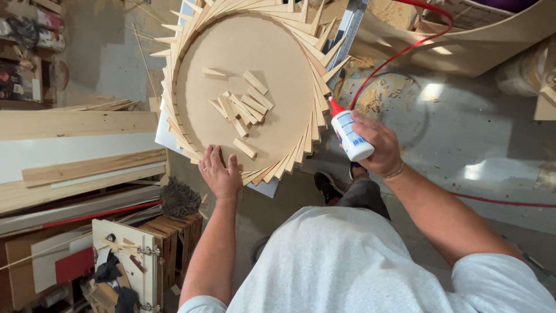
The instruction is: Assembling a wooden sunburst frame by gluing and nailing slats to a circular base
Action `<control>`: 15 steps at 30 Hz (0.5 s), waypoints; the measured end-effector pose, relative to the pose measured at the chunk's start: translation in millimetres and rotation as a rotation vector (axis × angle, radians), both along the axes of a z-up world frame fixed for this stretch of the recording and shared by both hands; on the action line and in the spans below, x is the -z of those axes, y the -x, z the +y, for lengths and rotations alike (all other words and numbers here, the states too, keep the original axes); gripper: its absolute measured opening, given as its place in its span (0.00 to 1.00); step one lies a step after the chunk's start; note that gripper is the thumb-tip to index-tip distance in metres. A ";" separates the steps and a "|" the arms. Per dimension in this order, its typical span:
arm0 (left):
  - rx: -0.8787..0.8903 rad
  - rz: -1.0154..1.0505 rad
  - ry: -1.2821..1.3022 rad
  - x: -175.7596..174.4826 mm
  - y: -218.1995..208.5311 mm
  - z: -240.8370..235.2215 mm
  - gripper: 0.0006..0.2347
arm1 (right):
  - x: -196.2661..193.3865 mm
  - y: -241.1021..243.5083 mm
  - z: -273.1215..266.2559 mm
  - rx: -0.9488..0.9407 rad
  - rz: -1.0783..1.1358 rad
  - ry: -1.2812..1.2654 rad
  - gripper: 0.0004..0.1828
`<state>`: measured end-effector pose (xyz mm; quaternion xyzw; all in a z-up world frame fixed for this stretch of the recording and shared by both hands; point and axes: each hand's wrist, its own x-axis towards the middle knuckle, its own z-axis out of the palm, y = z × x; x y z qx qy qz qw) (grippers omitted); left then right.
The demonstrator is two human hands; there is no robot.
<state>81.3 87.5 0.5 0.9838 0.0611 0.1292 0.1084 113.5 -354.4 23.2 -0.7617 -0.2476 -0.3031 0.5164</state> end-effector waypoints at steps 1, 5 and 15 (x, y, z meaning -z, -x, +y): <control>0.000 0.000 0.005 0.1 0.7 0.5 0.29 | 2.5 3.3 -1.3 0.000 -0.003 0.021 0.26; -0.008 -0.007 0.009 -2.9 0.1 -2.1 0.30 | -1.5 16.9 -0.2 0.002 -0.017 0.094 0.27; 0.004 -0.015 0.023 -0.1 0.7 0.3 0.28 | -12.1 16.4 5.0 -0.034 -0.044 0.160 0.26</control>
